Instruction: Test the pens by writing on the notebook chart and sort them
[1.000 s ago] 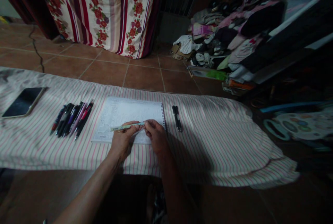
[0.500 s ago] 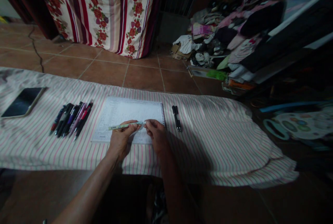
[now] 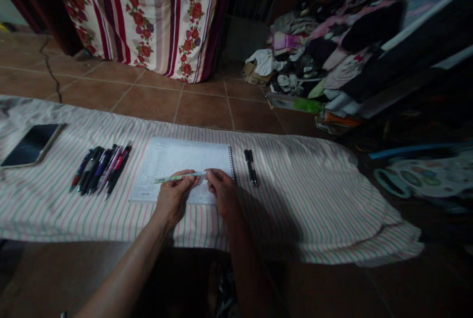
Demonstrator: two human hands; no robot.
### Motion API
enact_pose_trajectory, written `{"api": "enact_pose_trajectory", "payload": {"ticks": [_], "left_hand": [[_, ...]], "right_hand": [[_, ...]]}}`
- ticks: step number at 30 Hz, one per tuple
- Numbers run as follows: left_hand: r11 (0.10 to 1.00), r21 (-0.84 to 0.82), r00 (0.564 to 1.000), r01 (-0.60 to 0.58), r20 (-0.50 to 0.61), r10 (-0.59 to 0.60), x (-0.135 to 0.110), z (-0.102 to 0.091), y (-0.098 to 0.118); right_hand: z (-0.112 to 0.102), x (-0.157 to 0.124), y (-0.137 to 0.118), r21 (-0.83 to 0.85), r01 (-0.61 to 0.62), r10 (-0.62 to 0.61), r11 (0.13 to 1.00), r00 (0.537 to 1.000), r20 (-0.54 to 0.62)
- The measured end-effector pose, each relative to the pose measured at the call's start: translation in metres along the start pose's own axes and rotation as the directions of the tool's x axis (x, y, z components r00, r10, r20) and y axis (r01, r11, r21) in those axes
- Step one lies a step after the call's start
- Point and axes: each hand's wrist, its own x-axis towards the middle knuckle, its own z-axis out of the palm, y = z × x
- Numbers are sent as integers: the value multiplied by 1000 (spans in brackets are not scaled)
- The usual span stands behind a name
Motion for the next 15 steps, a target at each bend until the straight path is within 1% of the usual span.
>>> {"api": "enact_pose_trajectory", "payload": {"ticks": [7,15], "left_hand": [[999,12,999,32,-24,-32,2,-1,0],[1000,-6,1000,0,-2,0,5,-3,-3]], "right_hand": [[-1,3,2,4,-20,20,1000,999,-37],[-2,3,2,3,-40,40,999,997,-70]]}}
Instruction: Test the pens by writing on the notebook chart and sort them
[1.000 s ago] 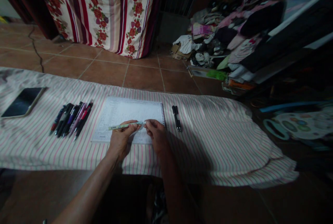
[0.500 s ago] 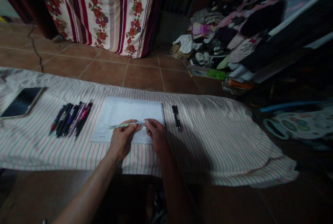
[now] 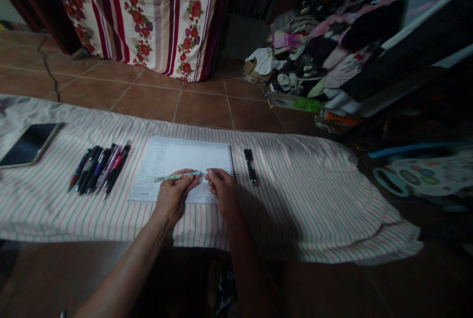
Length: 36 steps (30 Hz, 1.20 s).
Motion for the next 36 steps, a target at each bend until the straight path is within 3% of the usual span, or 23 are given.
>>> {"api": "enact_pose_trajectory", "payload": {"ticks": [16,19,22,28,36], "left_hand": [[1000,15,999,-10,-49,10,3,1,-1],[1000,17,998,-8,-57,9,3,1,-1],[1000,21,998,-4,-63,5,3,1,-2],[1000,6,998,-2,-61,3,3,1,-2],[1000,7,997,14,-70,-13,3,1,-2]], "right_hand": [[-7,8,0,-16,-1,0,1000,995,-96],[-8,9,2,-41,44,-49,998,992,-113],[-12,13,2,-168,109,-134,980,980,-146],[-22,21,4,-474,331,-422,816,901,-97],[-28,20,11,-709,327,-494,625,869,-34]]}}
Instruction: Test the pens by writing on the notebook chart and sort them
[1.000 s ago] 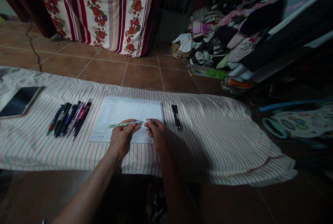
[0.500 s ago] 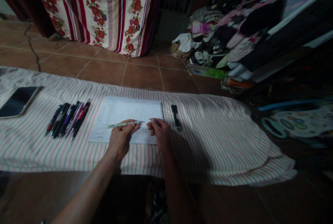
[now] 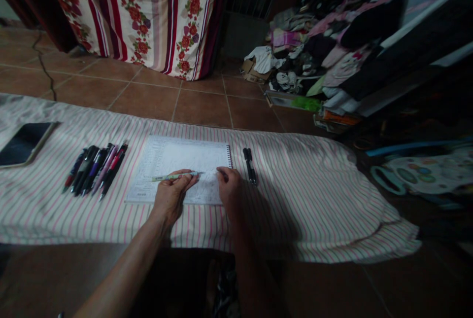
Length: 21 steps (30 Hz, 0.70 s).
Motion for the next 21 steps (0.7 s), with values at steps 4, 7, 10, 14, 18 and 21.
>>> {"api": "enact_pose_trajectory", "payload": {"ticks": [4,7,10,14,18,21], "left_hand": [[1000,0,1000,-2,-9,2,0,1,0],[1000,-2,1000,2,-6,-2,1,1,0],[1000,-2,1000,-1,-10,1,3,0,0],[1000,-1,1000,2,2,-2,2,-1,-1],[1000,4,999,12,31,-12,1,-1,0],[1000,1,999,15,50,-15,0,0,2]], "right_hand": [[-2,-1,-1,-157,37,-37,987,999,2],[-2,-2,-3,-219,68,-70,973,998,-2],[-2,-3,-6,-218,113,-120,969,993,-20],[-1,-4,-12,-76,193,-192,978,981,25],[0,-6,-16,-38,324,-319,945,942,99],[2,-7,-18,-23,401,-396,916,910,125]]}}
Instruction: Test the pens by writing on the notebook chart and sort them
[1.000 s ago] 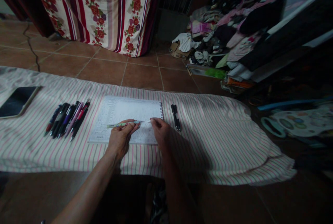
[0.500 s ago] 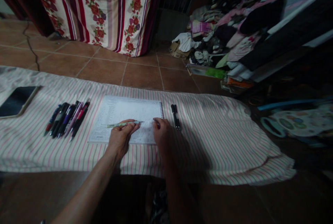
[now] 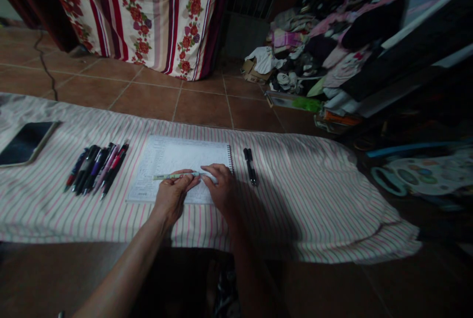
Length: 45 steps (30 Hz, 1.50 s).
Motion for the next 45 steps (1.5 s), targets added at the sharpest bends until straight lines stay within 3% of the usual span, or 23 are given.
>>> {"api": "enact_pose_trajectory", "payload": {"ticks": [19,34,45], "left_hand": [[1000,-2,999,-5,-40,4,-2,2,4],[999,14,993,-30,-111,32,0,-2,13],[999,0,996,-33,-84,33,-1,-4,15]], "right_hand": [[5,1,3,39,11,-11,999,1000,1],[3,-1,1,-127,-11,14,992,1000,19],[8,-2,4,-211,13,-2,977,999,51]]}}
